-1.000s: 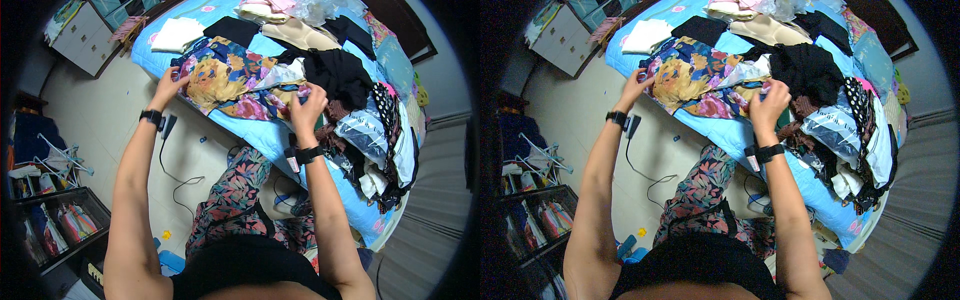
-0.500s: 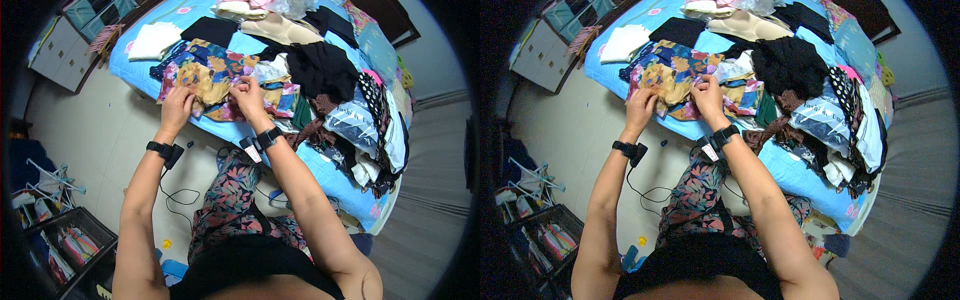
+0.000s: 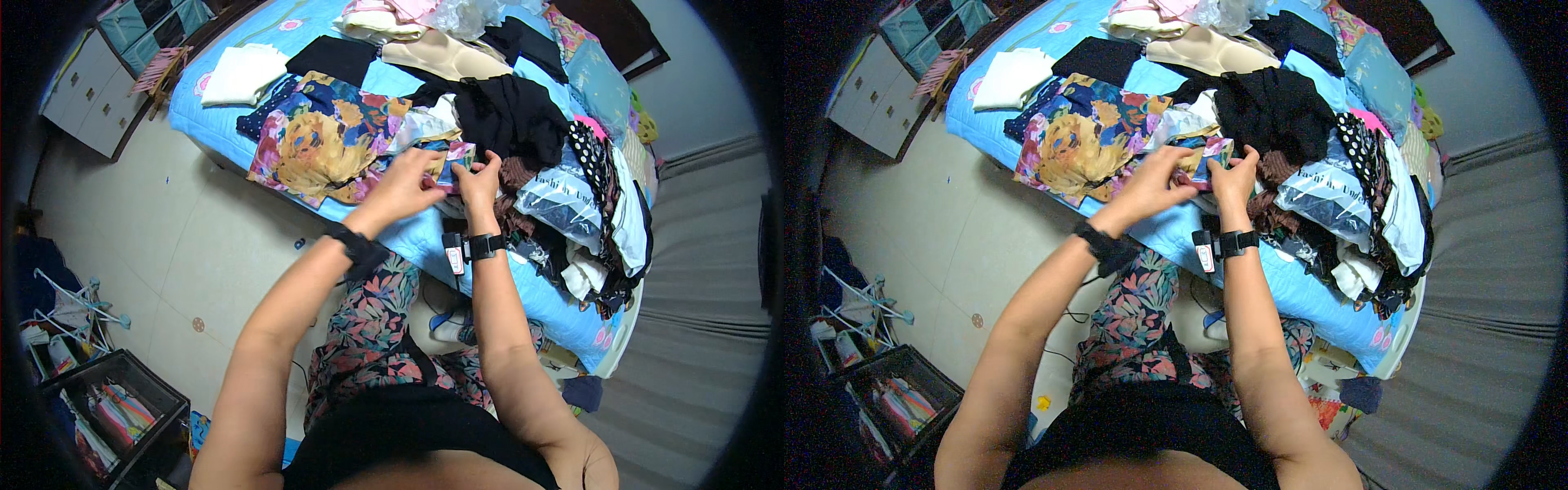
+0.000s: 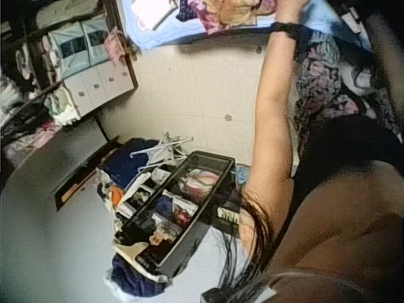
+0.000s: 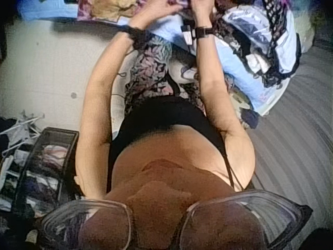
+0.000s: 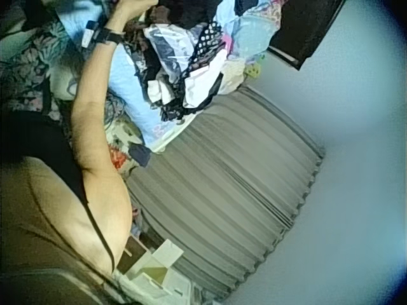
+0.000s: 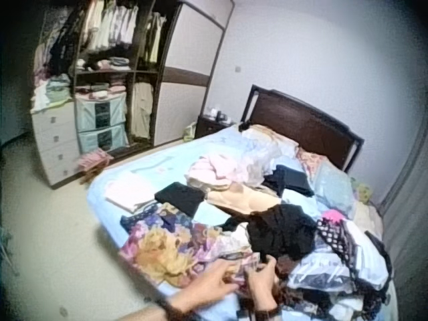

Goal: Folding various pieces of laundry, including tops and bottoms, on a bed.

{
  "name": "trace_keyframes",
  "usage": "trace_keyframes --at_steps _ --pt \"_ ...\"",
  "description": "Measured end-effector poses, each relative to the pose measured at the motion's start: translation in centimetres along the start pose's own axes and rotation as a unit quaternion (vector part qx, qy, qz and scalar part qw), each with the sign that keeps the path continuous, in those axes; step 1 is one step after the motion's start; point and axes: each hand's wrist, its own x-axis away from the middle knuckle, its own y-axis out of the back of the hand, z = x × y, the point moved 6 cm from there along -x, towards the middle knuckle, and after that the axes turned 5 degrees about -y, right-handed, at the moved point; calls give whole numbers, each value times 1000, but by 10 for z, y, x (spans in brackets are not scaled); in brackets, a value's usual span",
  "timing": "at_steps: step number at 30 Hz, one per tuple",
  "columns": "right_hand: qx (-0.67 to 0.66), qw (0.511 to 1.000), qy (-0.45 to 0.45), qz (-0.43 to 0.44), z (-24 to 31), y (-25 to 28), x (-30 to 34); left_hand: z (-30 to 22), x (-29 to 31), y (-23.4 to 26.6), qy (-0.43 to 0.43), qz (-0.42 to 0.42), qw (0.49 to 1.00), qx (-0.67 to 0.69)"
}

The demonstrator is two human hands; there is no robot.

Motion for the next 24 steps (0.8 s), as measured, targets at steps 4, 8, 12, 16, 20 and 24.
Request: trace_keyframes --at_steps 4,8,12,16,20,24 --pt "-107 992 -28 56 5 -9 -6 -13 -6 -38 27 -17 998 -62" --pt "-400 896 -14 190 49 -22 12 5 -14 -18 194 -111 973 -57" --pt "-442 867 -48 224 61 -32 18 45 2 45 210 -323 923 6" --pt "-316 870 -175 337 36 -73 50 86 14 71 260 -275 915 -142" --pt "-297 852 -235 363 29 -106 74 87 12 88 180 -284 931 -143" --pt "-285 868 -219 344 16 -130 69 79 10 95 161 -266 928 -205"
